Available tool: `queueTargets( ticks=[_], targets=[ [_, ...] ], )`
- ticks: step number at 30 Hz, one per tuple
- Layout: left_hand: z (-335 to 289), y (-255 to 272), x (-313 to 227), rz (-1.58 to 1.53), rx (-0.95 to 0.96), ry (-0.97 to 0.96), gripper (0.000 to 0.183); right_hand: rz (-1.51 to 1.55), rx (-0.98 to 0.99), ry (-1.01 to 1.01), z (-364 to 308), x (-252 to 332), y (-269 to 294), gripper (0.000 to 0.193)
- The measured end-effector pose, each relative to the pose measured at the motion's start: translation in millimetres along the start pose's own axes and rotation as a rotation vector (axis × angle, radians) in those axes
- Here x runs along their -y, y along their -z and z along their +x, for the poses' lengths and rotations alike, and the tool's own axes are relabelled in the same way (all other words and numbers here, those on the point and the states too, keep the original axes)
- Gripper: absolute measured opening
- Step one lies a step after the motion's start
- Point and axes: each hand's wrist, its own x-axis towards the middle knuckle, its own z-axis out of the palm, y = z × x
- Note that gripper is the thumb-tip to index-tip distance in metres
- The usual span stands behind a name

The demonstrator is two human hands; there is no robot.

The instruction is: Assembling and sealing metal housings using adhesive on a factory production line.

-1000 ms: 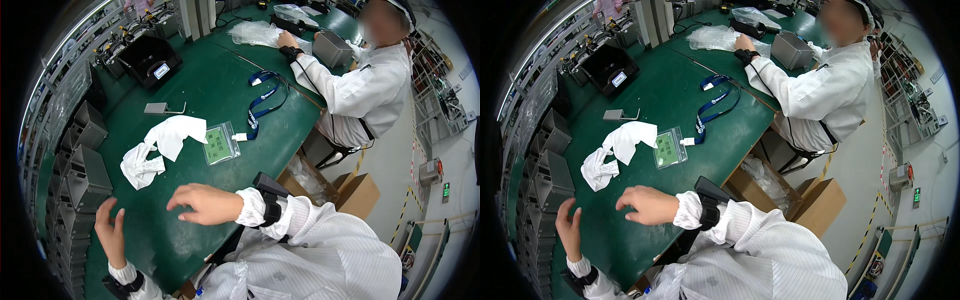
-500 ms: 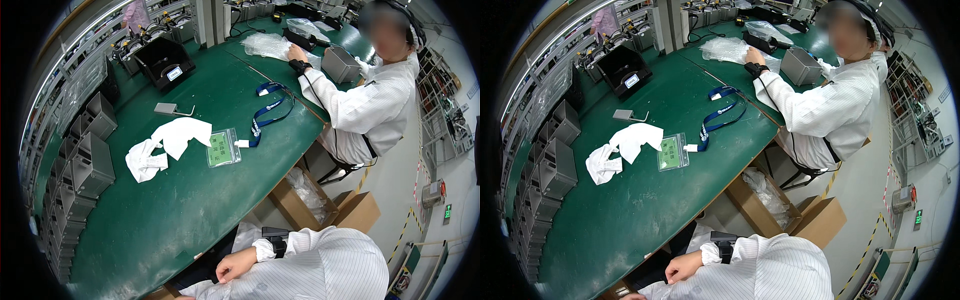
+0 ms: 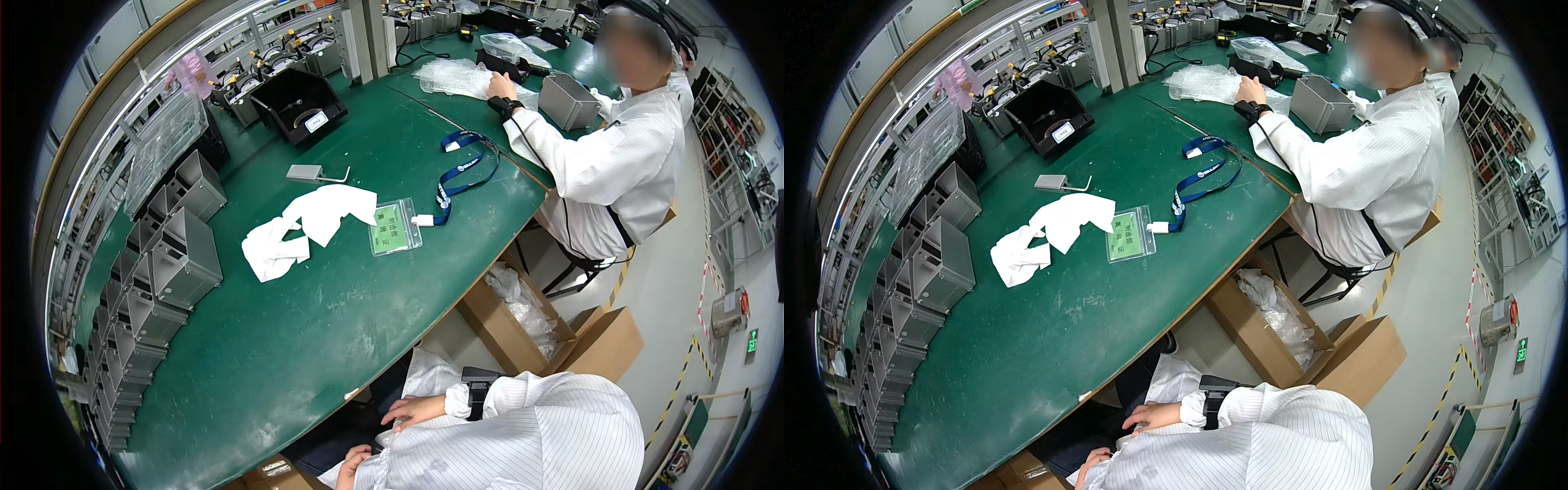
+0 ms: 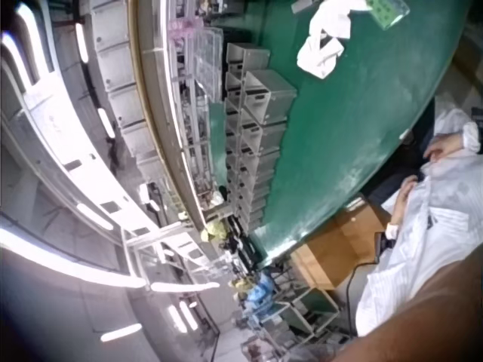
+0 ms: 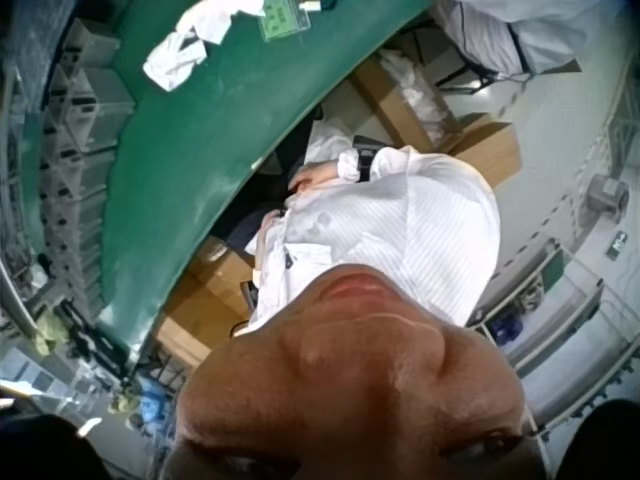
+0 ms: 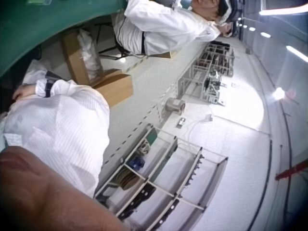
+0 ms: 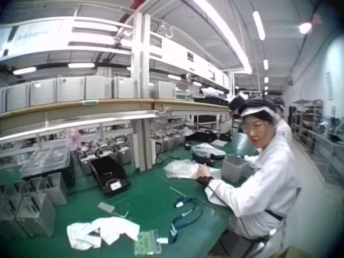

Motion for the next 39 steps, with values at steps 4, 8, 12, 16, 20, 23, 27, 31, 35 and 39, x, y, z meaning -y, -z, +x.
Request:
queueTargets(
  ticks=[4,8,12,16,20,23,27,31,35,39],
  targets=[
    [23.4,-6.4,-20.9,0.142,0.082,-0.001,0.022,-0.324,-0.016,0.009,9.7,-8.5,-15.8,0.047],
    [26.5,-10.5,-38.9,0.235,0.134,-0.024,0.026,-0.194,0.070,-0.006,20.3,6.8,-14.3,0.043],
    [21.9,-10.3,-74.6,0.220,0.194,-0.066,0.027,-0.173,-0.016,0.201,17.1,18.0,7.9,0.035],
    [22.8,8.1,-116.6,0.281,0.127,-0.056,0.018,-0.012,-0.226,-0.008,1.8,53.9,49.5,0.029],
    [14.9,12.3,-99.3,0.222,-0.035,-0.151,0.016,-0.420,-0.285,0.033,18.4,64.7,44.0,0.020],
    [-10.1,21.6,-105.6,0.380,-0.170,-0.190,0.019,-0.403,-0.380,0.131,25.7,78.2,26.8,0.014],
    [-55.5,20.1,-119.2,0.004,-0.229,-0.122,0.014,-0.023,0.080,0.058,12.5,116.1,-4.0,0.015],
    [-77.3,8.4,-128.3,0.015,-0.324,-0.006,0.018,0.052,0.164,-0.057,-6.1,140.1,-21.2,0.016],
    [-60.5,-12.9,-111.4,0.186,-0.221,0.195,0.020,-0.085,0.202,0.003,-2.5,152.5,-17.4,0.016],
    [-54.2,-10.0,-132.4,0.144,-0.216,0.223,0.024,-0.028,0.148,-0.203,-8.1,152.7,-18.2,0.023]
  ],
)
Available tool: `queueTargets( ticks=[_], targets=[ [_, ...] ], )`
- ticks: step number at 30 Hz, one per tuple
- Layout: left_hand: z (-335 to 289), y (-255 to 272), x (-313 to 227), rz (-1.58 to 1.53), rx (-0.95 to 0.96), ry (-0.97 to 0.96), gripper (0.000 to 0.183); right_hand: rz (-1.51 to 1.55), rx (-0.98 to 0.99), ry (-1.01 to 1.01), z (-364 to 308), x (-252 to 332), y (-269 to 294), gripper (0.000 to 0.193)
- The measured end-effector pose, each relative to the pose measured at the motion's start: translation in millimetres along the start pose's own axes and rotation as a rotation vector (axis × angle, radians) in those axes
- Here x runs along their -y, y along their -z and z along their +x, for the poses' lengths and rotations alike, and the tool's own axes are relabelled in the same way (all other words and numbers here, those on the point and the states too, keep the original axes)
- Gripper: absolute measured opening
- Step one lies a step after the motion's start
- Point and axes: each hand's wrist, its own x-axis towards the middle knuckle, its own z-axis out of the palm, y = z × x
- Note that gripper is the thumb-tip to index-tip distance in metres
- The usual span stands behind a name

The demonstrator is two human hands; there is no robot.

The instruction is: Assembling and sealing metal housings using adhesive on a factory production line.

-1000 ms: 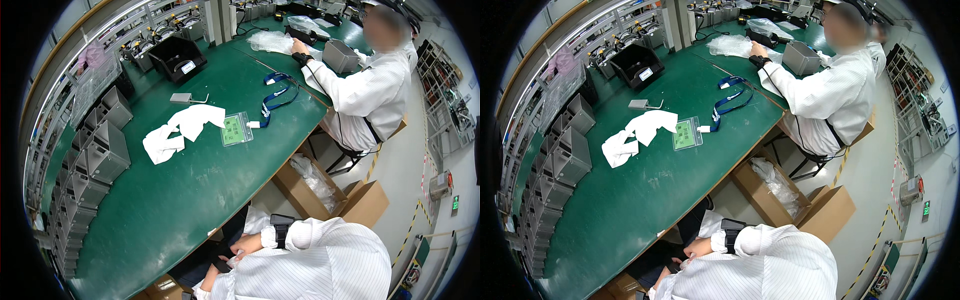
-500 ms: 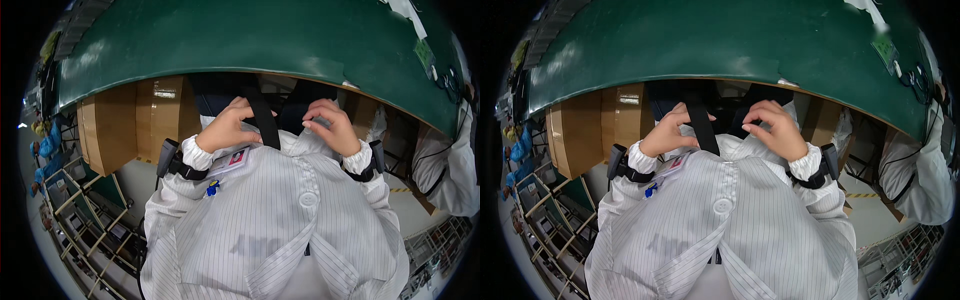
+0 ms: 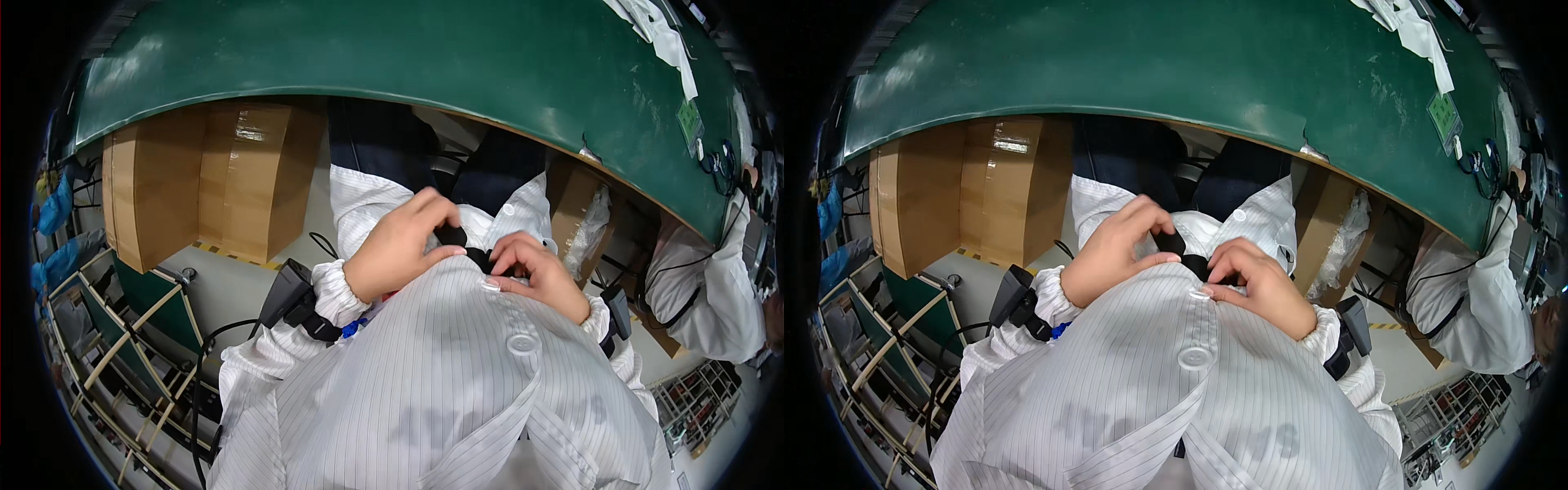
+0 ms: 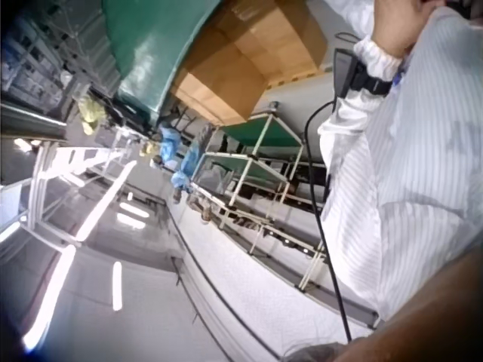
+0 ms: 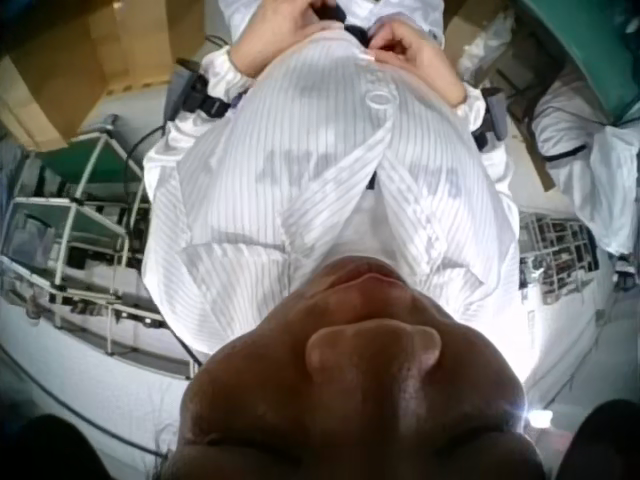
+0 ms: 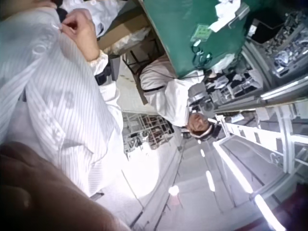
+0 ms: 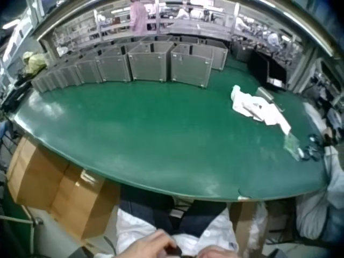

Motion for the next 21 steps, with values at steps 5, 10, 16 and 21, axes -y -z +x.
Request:
queueTargets(
  ticks=[5,10,16,21],
  targets=[
    [9.0,-1.5,-2.5,0.150,0.160,-0.468,0.037,-0.057,-0.184,-0.203,-6.9,-8.2,-4.4,0.053],
    [15.8,-5.9,-11.1,0.368,0.313,-0.373,0.038,-0.205,-0.001,-0.303,-1.5,-2.3,3.3,0.048],
    [33.5,-28.2,-4.4,0.273,0.189,-0.389,0.036,-0.241,-0.096,-0.269,-3.8,-7.6,-2.3,0.044],
    [34.7,-24.1,-5.2,0.161,0.132,-0.360,0.032,-0.129,-0.380,-0.191,-5.5,-19.6,-16.6,0.044]
  ],
)
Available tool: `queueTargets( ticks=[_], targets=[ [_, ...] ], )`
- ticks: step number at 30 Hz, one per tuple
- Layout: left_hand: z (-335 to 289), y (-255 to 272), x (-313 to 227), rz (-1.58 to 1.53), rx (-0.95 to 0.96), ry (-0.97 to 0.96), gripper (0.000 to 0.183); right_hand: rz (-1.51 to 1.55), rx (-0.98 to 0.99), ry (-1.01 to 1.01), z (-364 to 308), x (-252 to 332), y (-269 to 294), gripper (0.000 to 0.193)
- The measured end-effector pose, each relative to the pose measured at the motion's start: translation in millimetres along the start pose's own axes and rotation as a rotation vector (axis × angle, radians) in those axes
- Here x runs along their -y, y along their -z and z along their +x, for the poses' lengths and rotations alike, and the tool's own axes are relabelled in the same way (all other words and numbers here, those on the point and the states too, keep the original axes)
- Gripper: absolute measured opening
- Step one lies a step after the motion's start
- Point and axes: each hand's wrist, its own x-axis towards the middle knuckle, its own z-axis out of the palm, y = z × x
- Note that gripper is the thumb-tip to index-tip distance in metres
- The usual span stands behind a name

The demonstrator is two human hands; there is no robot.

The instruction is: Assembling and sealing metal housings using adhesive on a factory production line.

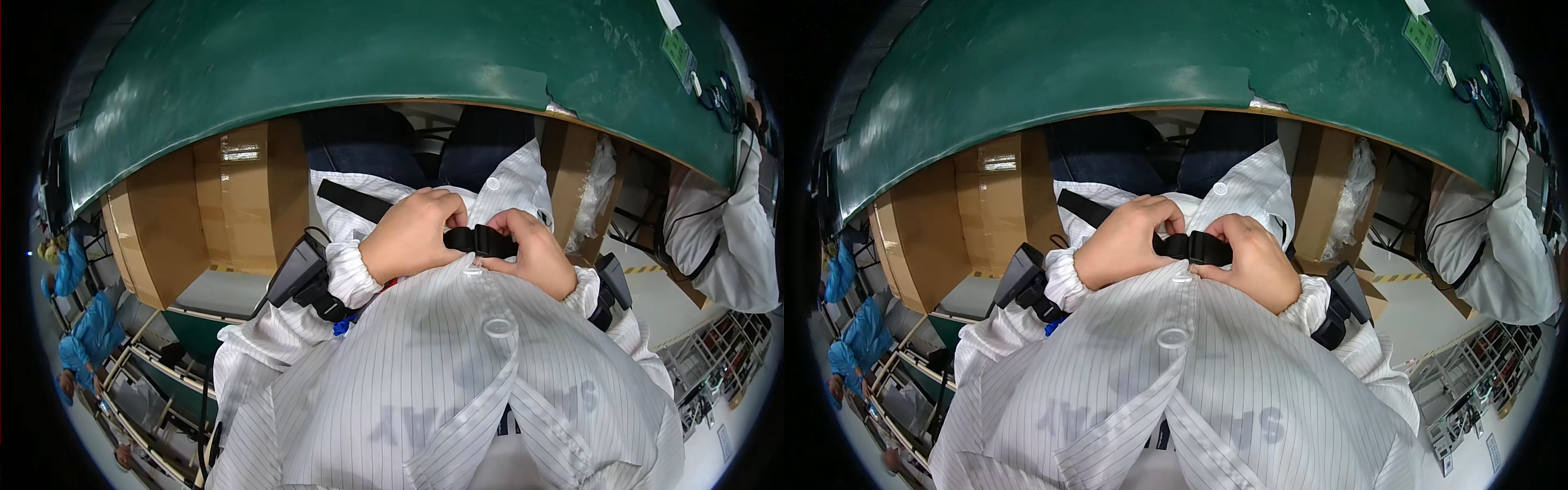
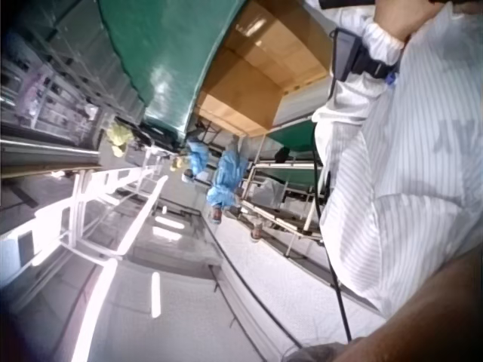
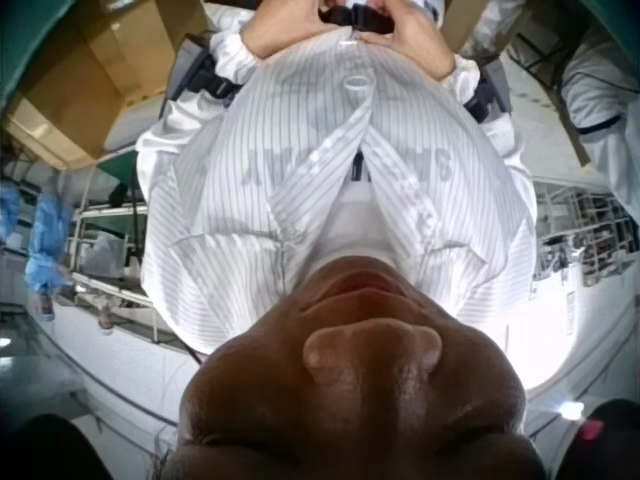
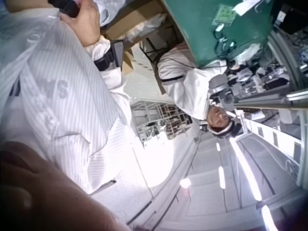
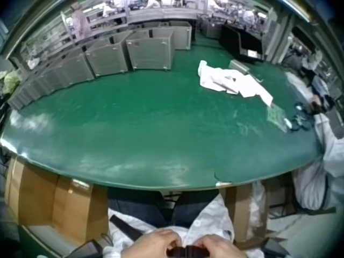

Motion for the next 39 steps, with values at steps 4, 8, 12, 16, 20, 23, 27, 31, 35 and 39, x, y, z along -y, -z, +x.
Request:
queueTargets(
  ticks=[4,8,12,16,20,23,27,31,35,39],
  targets=[
    [2.4,1.0,8.7,-0.186,0.016,0.074,0.030,0.190,0.026,-0.106,11.1,-3.0,2.2,0.045],
    [3.6,0.7,10.0,-0.226,-0.004,0.131,0.030,0.194,0.088,-0.127,10.1,-6.5,4.5,0.046],
    [3.4,4.5,8.1,-0.171,0.026,0.116,0.032,0.135,0.082,-0.121,-0.9,-8.5,1.5,0.046],
    [6.5,8.8,7.9,-0.132,0.085,0.062,0.037,0.209,0.042,-0.157,-7.9,-5.5,1.2,0.040],
    [20.0,8.6,4.7,-0.108,0.088,-0.175,0.040,0.203,-0.096,-0.099,-11.7,-10.5,-8.5,0.039],
    [27.1,12.5,-7.6,-0.081,0.192,-0.171,0.044,0.166,-0.124,-0.095,-11.5,-10.0,-7.7,0.039],
    [30.0,9.9,-8.8,-0.028,0.303,-0.048,0.050,0.197,-0.087,-0.120,-9.8,-8.0,-4.4,0.040],
    [25.7,2.9,-3.7,0.076,0.241,-0.111,0.051,0.058,-0.138,-0.003,-10.4,-12.7,-1.6,0.040],
    [23.4,1.6,-6.3,0.103,0.198,-0.097,0.048,-0.025,-0.104,0.029,-14.9,-15.2,3.0,0.040],
    [26.2,5.3,-10.3,0.094,0.240,-0.081,0.047,0.207,0.006,-0.042,-11.7,-18.7,4.4,0.039]
  ],
)
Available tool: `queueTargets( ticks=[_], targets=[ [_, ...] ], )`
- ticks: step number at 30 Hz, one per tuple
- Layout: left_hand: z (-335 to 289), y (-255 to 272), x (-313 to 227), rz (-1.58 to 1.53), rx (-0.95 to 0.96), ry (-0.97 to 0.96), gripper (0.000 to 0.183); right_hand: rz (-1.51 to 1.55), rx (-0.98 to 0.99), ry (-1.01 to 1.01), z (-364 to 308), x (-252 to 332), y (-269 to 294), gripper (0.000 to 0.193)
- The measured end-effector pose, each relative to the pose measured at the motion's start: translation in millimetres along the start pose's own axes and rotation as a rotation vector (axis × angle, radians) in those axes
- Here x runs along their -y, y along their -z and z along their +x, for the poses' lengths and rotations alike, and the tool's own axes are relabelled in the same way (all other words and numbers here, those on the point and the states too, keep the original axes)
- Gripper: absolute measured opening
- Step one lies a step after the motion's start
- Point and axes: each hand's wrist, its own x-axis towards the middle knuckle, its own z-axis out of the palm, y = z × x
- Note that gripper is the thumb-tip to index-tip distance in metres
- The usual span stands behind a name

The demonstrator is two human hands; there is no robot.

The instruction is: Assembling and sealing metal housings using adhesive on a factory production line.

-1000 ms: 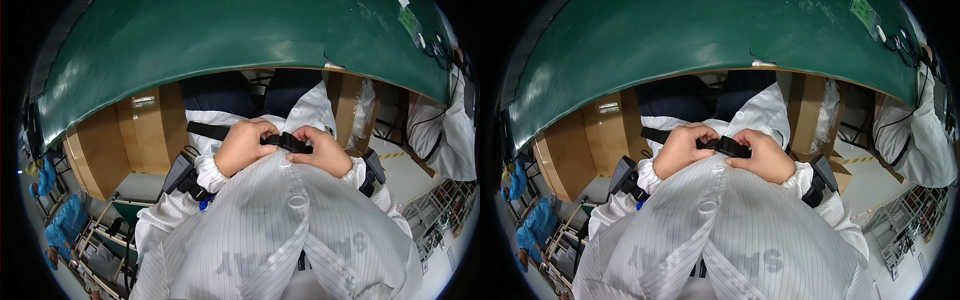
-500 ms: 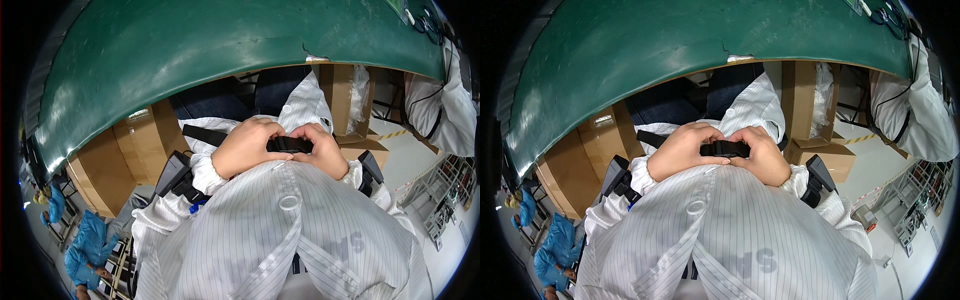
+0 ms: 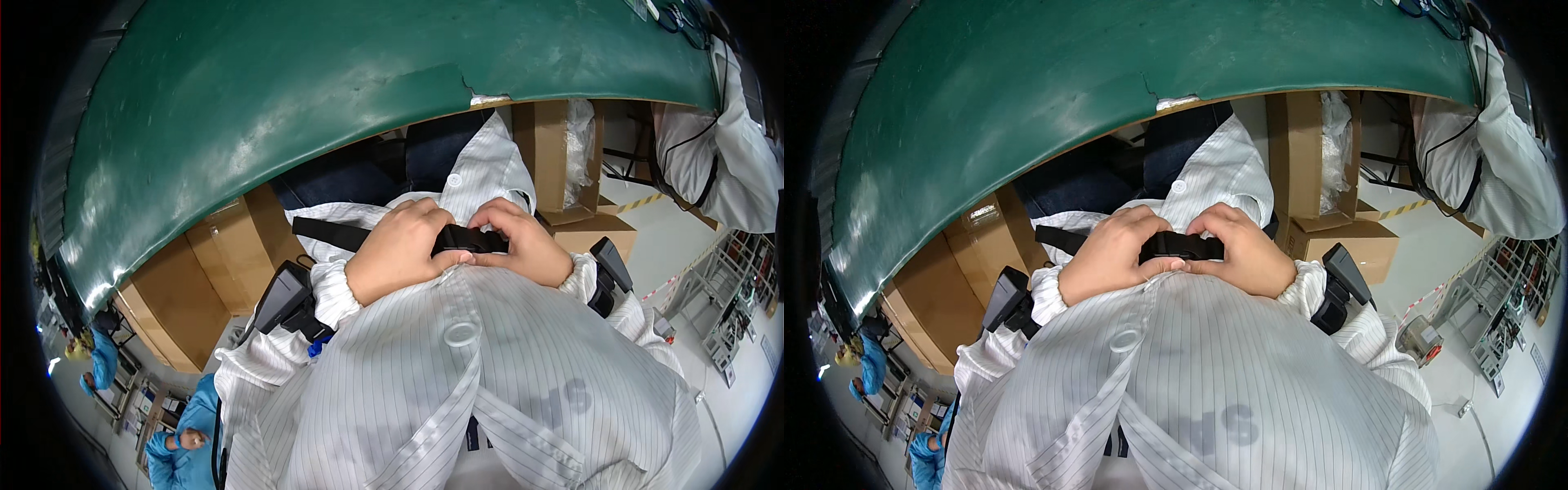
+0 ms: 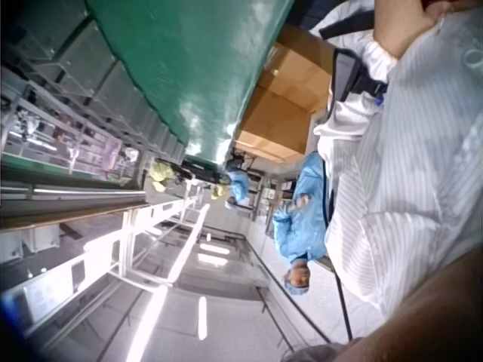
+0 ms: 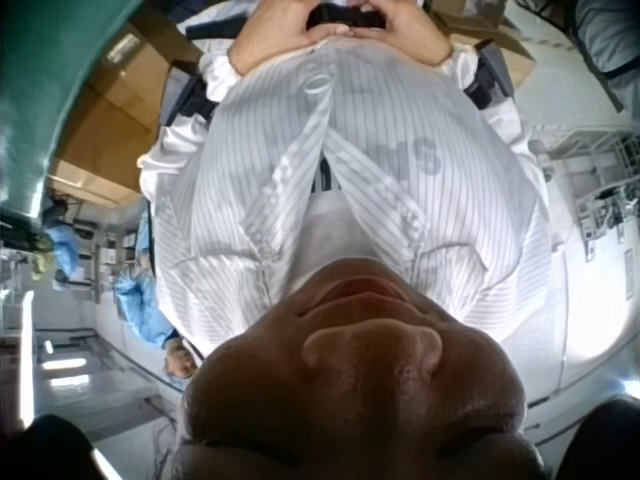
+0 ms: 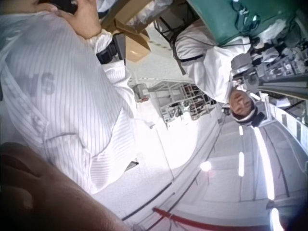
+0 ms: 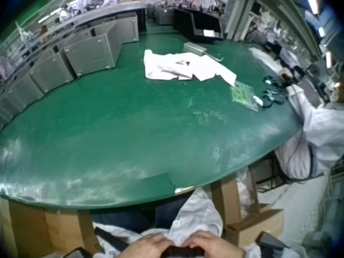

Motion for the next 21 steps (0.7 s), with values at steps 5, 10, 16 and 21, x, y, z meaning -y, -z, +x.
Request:
queueTargets(
  ticks=[5,10,16,21],
  targets=[
    [0.6,3.6,0.5,-0.093,-0.005,-0.011,0.045,0.122,0.025,0.060,-0.1,-4.1,0.3,0.037],
    [1.5,3.0,4.3,-0.193,-0.005,0.000,0.048,-0.101,0.015,0.172,4.0,7.0,3.6,0.036],
    [0.0,2.3,3.0,-0.200,-0.023,0.013,0.048,-0.187,0.031,0.304,10.5,4.1,2.2,0.036],
    [0.0,3.4,4.2,-0.175,-0.009,0.001,0.049,-0.188,0.090,0.321,13.5,1.8,3.8,0.038]
  ],
)
